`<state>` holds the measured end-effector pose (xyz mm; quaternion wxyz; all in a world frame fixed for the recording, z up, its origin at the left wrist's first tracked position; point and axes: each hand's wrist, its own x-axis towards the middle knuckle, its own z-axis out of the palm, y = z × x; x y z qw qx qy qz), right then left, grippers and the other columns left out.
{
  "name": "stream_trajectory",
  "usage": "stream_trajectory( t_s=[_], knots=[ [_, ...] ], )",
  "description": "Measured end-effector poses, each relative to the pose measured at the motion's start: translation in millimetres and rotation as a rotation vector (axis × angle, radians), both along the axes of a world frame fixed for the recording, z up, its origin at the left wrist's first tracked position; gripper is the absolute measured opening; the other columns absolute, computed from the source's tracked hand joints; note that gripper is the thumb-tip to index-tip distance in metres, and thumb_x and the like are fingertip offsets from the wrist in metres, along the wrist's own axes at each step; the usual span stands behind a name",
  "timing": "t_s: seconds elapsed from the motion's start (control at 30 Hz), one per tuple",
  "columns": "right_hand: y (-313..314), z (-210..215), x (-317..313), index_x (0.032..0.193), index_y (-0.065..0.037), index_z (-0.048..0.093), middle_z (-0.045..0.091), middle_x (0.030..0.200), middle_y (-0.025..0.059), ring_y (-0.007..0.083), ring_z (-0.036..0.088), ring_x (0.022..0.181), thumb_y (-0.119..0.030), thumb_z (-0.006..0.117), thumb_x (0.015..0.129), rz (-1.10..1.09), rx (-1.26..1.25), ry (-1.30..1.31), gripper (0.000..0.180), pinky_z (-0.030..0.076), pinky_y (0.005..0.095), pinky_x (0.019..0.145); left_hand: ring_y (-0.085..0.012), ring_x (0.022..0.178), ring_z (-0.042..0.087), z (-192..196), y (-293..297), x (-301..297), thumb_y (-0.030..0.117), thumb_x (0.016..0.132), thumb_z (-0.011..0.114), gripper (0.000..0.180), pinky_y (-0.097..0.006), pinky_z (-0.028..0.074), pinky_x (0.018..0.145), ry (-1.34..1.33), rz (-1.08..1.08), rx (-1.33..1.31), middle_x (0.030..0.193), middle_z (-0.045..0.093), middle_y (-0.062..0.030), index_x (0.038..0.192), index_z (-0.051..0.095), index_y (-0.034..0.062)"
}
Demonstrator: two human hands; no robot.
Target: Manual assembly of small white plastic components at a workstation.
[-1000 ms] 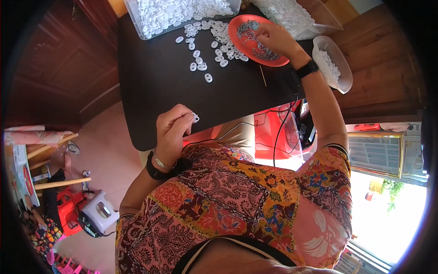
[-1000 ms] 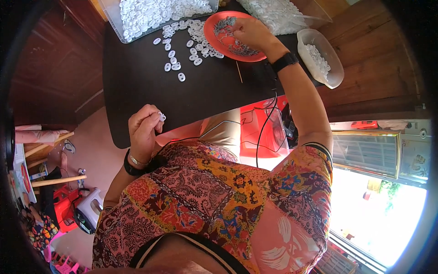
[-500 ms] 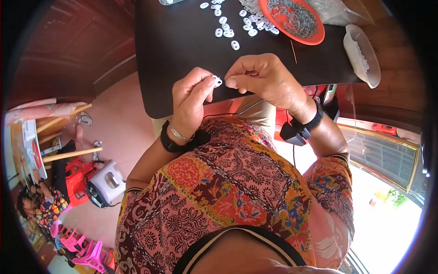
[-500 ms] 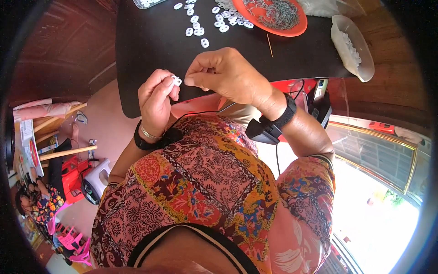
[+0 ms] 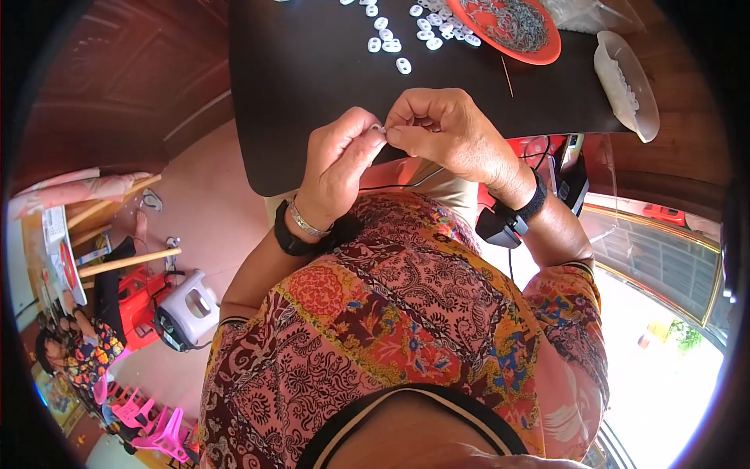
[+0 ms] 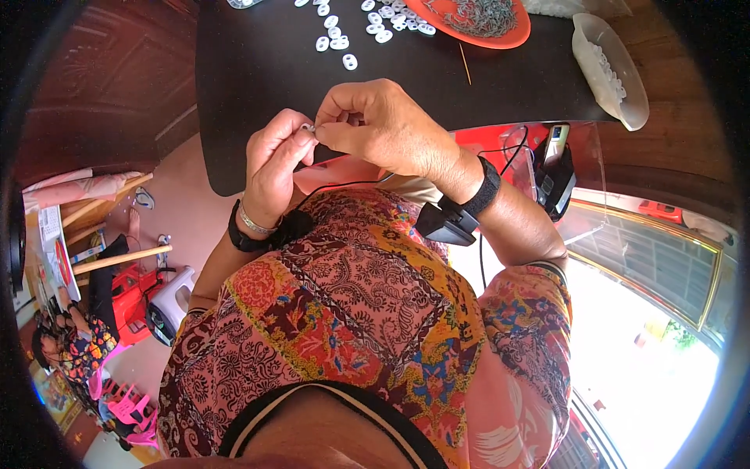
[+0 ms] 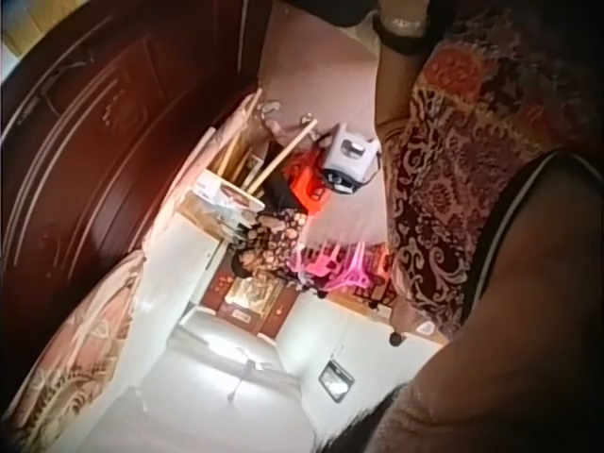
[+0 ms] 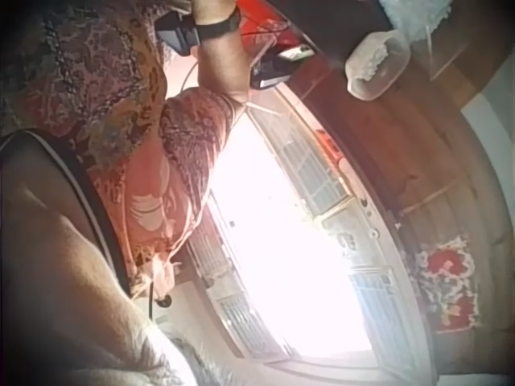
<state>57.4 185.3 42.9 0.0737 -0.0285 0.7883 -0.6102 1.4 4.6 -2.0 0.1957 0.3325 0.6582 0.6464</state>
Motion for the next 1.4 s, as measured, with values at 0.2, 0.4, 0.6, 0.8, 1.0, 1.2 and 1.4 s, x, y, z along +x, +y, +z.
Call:
stream_trajectory(
  t_s=[0.2, 0.4, 0.6, 0.8, 1.0, 1.2, 1.4],
  knots=[
    [10.4, -9.7, 0.4, 0.093, 0.000, 0.064, 0.061, 0.077, 0.0013, 0.0060, 0.054, 0.067, -0.017, 0.059, 0.090, -0.112, -0.249, -0.035, 0.018, 0.046, 0.0202, 0.064, -0.0068, 0.059, 0.042, 2.6, 4.6, 5.2, 0.020, 0.094, 0.049, 0.024, -0.021, 0.035, 0.056, -0.084, 0.069, 0.081, 0.070, 0.050, -0.0014, 0.084, 0.055, -0.0013],
    [7.1, -18.6, 1.8, 0.094, -0.001, 0.065, 0.061, 0.076, 0.0014, 0.0065, 0.055, 0.067, -0.024, 0.056, 0.093, -0.140, -0.283, -0.021, 0.024, 0.047, 0.0204, 0.064, -0.0054, 0.058, 0.041, 11.1, 3.0, 8.4, 0.019, 0.094, 0.049, 0.023, -0.021, 0.034, 0.054, -0.007, 0.079, -0.022, 0.070, 0.049, -0.0007, 0.084, 0.054, -0.0006],
    [2.5, -20.7, 1.9, 0.092, -0.002, 0.065, 0.061, 0.075, 0.0013, 0.0057, 0.056, 0.068, -0.026, 0.056, 0.093, -0.127, -0.284, 0.025, 0.026, 0.048, 0.0196, 0.064, -0.0040, 0.056, 0.040, 10.6, 4.9, 11.5, 0.017, 0.094, 0.048, 0.022, -0.020, 0.033, 0.051, 0.120, 0.160, -0.086, 0.068, 0.049, 0.0000, 0.080, 0.051, 0.0007],
    [-1.2, -24.3, 1.1, 0.091, -0.002, 0.065, 0.061, 0.076, 0.0002, 0.0054, 0.056, 0.068, -0.024, 0.057, 0.093, -0.099, -0.282, 0.065, 0.024, 0.048, 0.0196, 0.063, -0.0094, 0.055, 0.036, 15.5, 5.5, 13.5, 0.010, 0.091, 0.050, 0.017, -0.026, 0.032, 0.050, 0.155, 0.155, -0.088, 0.060, 0.042, -0.0057, 0.079, 0.049, -0.0019],
    [-1.6, -21.5, 1.1, 0.089, 0.000, 0.065, 0.059, 0.072, -0.0005, 0.0054, 0.054, 0.067, -0.022, 0.058, 0.092, -0.089, -0.285, 0.073, 0.023, 0.047, 0.0204, 0.061, -0.0109, 0.054, 0.038, 18.2, 6.9, 15.2, 0.009, 0.091, 0.051, 0.015, -0.026, 0.033, 0.050, 0.155, 0.166, -0.122, 0.060, 0.042, -0.0065, 0.080, 0.050, -0.0016],
    [-1.7, -24.4, 2.3, 0.087, 0.000, 0.063, 0.057, 0.071, -0.0011, 0.0048, 0.052, 0.065, -0.017, 0.057, 0.093, -0.072, -0.192, 0.130, 0.020, 0.045, 0.0202, 0.061, -0.0126, 0.053, 0.038, 14.2, 6.3, 13.7, 0.009, 0.090, 0.051, 0.015, -0.027, 0.033, 0.049, 0.196, 0.135, -0.104, 0.060, 0.042, -0.0074, 0.079, 0.050, -0.0013],
    [-6.1, -24.0, 3.7, 0.081, 0.002, 0.061, 0.055, 0.067, 0.0005, 0.0058, 0.050, 0.063, -0.011, 0.058, 0.090, -0.094, -0.071, 0.236, 0.016, 0.044, 0.0214, 0.058, -0.0127, 0.053, 0.035, 8.4, 7.6, 15.4, 0.009, 0.090, 0.052, 0.018, -0.028, 0.033, 0.048, 0.189, 0.190, -0.075, 0.060, 0.041, -0.0075, 0.076, 0.046, -0.0009]
  ],
)
